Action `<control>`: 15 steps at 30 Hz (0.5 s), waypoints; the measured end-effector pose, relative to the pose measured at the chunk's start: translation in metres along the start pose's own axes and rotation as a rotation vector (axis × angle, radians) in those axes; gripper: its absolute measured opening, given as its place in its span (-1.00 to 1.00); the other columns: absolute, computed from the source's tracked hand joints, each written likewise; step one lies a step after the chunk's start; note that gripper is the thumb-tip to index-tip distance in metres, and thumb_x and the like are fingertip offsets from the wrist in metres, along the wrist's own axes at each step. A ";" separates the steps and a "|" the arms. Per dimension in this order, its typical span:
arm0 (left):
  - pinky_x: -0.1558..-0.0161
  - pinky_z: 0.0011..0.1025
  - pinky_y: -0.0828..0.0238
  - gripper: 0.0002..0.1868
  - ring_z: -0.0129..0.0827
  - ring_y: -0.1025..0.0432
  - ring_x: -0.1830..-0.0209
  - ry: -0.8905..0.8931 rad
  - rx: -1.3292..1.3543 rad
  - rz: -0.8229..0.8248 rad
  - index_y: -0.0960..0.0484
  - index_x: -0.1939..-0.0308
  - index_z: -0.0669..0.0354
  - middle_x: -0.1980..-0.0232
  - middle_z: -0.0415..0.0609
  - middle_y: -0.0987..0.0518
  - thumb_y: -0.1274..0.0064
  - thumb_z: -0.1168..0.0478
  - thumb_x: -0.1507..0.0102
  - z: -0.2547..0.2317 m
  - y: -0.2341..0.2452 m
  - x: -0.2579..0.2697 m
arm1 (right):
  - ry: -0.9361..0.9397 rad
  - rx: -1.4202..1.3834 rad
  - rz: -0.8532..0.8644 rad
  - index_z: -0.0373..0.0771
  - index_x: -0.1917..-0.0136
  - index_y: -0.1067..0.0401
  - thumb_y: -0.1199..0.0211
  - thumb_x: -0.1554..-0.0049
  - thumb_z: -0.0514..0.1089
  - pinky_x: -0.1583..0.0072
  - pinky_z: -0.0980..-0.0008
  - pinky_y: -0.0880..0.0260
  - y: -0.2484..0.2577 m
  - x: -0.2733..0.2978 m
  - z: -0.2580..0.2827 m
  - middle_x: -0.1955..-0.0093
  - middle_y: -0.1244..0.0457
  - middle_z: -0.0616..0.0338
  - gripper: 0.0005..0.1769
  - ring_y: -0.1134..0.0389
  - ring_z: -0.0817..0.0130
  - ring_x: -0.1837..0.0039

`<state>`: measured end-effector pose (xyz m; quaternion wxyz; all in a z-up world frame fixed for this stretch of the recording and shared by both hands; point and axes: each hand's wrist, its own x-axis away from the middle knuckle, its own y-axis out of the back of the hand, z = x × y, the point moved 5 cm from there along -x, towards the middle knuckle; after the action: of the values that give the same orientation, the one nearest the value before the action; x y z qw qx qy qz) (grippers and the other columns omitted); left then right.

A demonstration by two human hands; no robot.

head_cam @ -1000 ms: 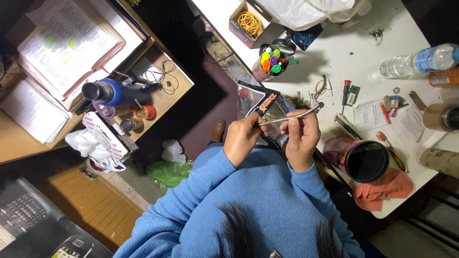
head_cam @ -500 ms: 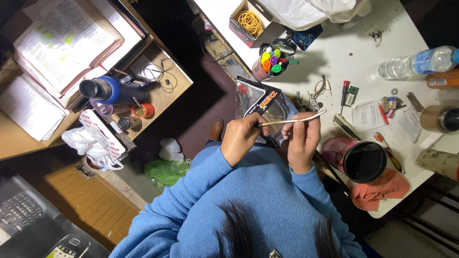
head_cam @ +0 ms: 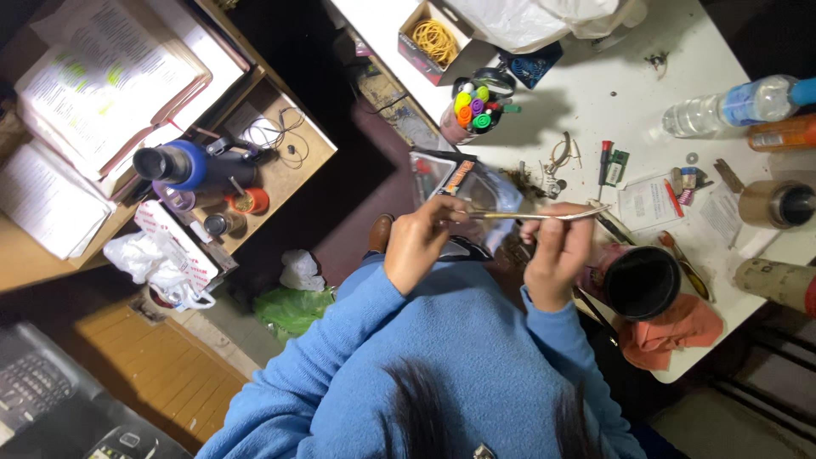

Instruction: The person sorts various small objects including tools, stationery, and fasteners on a desk, placing some items into a plastic bag and others into containers.

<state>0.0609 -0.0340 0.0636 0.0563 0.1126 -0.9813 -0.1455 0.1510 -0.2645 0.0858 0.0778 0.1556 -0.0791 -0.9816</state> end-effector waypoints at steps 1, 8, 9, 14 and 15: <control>-0.17 0.27 -0.76 -0.52 0.35 -0.81 -0.15 0.014 -0.010 -0.009 -0.70 -0.33 0.00 -0.09 0.08 -0.98 -0.24 0.51 -0.38 0.007 -0.002 -0.002 | 0.062 0.059 -0.044 -0.34 -0.20 -0.40 -0.07 -0.68 -0.15 0.27 0.43 -0.39 0.009 -0.006 0.019 0.24 -0.32 0.04 -0.77 -0.35 0.31 0.30; -0.36 0.34 -0.67 -0.43 0.41 -0.71 -0.37 0.005 -0.135 -0.111 -0.62 -0.24 0.03 -0.21 0.19 -0.83 -0.32 0.59 -0.23 0.039 0.022 0.004 | -0.147 -0.030 -0.415 -0.22 -0.27 -0.38 -0.12 -0.71 -0.06 0.23 0.56 -0.25 0.060 -0.016 0.028 0.24 -0.23 0.19 -0.81 -0.25 0.49 0.29; -0.34 0.30 -0.69 -0.48 0.31 -0.73 -0.33 0.023 -0.186 -0.136 -0.66 -0.18 -0.04 -0.18 0.07 -0.83 -0.26 0.57 -0.24 0.050 0.025 0.005 | -0.169 -0.045 -0.455 -0.21 -0.28 -0.38 -0.12 -0.71 -0.08 0.22 0.57 -0.23 0.063 -0.018 0.029 0.25 -0.22 0.19 -0.82 -0.25 0.50 0.28; -0.21 0.26 -0.77 -0.57 0.18 -0.78 -0.19 0.069 -0.340 -0.172 -0.69 -0.04 -0.19 -0.18 -0.19 -0.79 -0.14 0.50 -0.27 0.067 0.040 0.004 | -0.204 -0.036 -0.538 -0.18 -0.32 -0.42 -0.12 -0.72 -0.05 0.20 0.60 -0.23 0.078 -0.020 0.010 0.24 -0.27 0.22 -0.81 -0.28 0.54 0.26; -0.18 0.29 -0.79 -0.57 0.23 -0.79 -0.15 0.074 -0.359 -0.175 -0.69 -0.03 -0.18 -0.23 -0.19 -0.75 -0.12 0.52 -0.28 0.073 0.041 0.004 | -0.184 -0.010 -0.510 -0.21 -0.33 -0.42 -0.09 -0.73 -0.10 0.21 0.56 -0.25 0.079 -0.020 0.006 0.22 -0.29 0.17 -0.83 -0.29 0.49 0.26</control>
<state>0.0386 0.0234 0.0070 0.0984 0.1909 -0.9233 -0.3184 0.1783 -0.3374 0.1121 -0.1788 0.0803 -0.0389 -0.9798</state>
